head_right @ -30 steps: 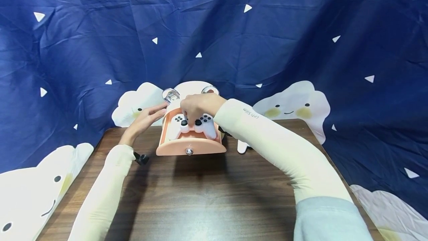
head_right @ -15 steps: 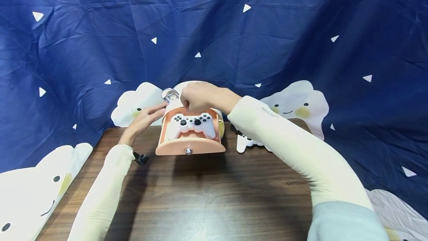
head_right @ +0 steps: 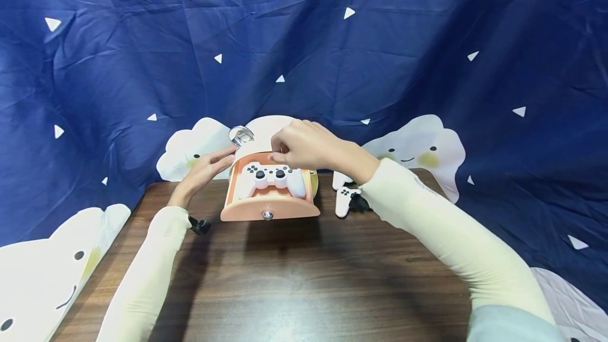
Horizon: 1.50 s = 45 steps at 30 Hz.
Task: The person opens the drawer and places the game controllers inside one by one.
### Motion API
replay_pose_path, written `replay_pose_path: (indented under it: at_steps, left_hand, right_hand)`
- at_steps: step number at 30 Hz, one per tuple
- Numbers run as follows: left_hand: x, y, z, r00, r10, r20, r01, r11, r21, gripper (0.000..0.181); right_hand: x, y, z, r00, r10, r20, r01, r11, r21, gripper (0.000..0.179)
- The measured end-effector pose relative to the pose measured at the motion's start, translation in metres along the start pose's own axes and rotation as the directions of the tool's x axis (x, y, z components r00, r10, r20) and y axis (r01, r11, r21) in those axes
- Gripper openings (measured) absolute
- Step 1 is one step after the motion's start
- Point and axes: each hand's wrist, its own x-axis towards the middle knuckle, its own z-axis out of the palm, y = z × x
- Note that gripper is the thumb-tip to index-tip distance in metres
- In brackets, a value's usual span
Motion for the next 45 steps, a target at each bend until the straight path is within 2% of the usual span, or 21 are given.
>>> replay_pose_path:
  at_steps: [6, 13, 15, 21, 26, 30, 34, 40, 42, 45]
  left_hand:
    - [0.000, 0.000, 0.000, 1.000, -0.004, -0.007, 0.004, 1.000, 0.005, 0.065]
    - [0.001, 0.000, -0.001, 1.000, 0.005, -0.001, -0.005, 1.000, 0.004, 0.062]
    - [0.001, 0.000, -0.001, 1.000, 0.005, -0.002, -0.005, 1.000, 0.001, 0.062]
    - [0.001, 0.002, -0.001, 1.000, 0.003, 0.000, -0.003, 1.000, -0.004, 0.065]
    - [-0.001, 0.002, 0.000, 1.000, 0.004, -0.004, -0.004, 1.000, 0.006, 0.065]
    - [-0.002, 0.001, 0.000, 1.000, 0.001, -0.010, -0.001, 1.000, 0.009, 0.064]
    - [-0.002, -0.001, 0.000, 1.000, -0.004, -0.012, 0.004, 1.000, 0.008, 0.064]
    - [-0.001, -0.001, 0.000, 1.000, -0.001, -0.002, 0.001, 1.000, -0.005, 0.062]
    - [0.000, -0.001, 0.000, 1.000, 0.001, -0.003, -0.001, 1.000, -0.009, 0.062]
    - [-0.001, -0.001, 0.000, 1.000, -0.001, -0.009, 0.001, 1.000, -0.008, 0.061]
  right_hand:
    - [-0.025, -0.010, 0.018, 0.994, -0.018, -0.111, 0.022, 0.999, 0.034, 0.017]
    - [-0.048, -0.023, 0.054, 0.974, 0.008, -0.226, 0.021, 0.992, 0.128, 0.018]
    - [-0.055, -0.028, 0.065, 0.972, 0.032, -0.234, 0.011, 0.983, 0.182, 0.021]
    - [-0.072, -0.040, 0.099, 0.974, 0.121, -0.190, -0.050, 0.939, 0.341, 0.026]
    - [-0.079, -0.044, 0.130, 0.963, 0.201, -0.178, -0.113, 0.904, 0.411, 0.029]
    - [-0.081, -0.045, 0.152, 0.950, 0.244, -0.192, -0.134, 0.880, 0.456, 0.029]
    - [-0.082, -0.047, 0.167, 0.934, 0.306, -0.184, -0.171, 0.836, 0.522, 0.028]
    - [-0.080, -0.050, 0.182, 0.898, 0.414, -0.147, -0.218, 0.711, 0.669, 0.021]
    - [-0.079, -0.051, 0.185, 0.887, 0.437, -0.150, -0.222, 0.688, 0.691, 0.019]
    - [-0.077, -0.053, 0.188, 0.868, 0.470, -0.163, -0.234, 0.676, 0.699, 0.023]
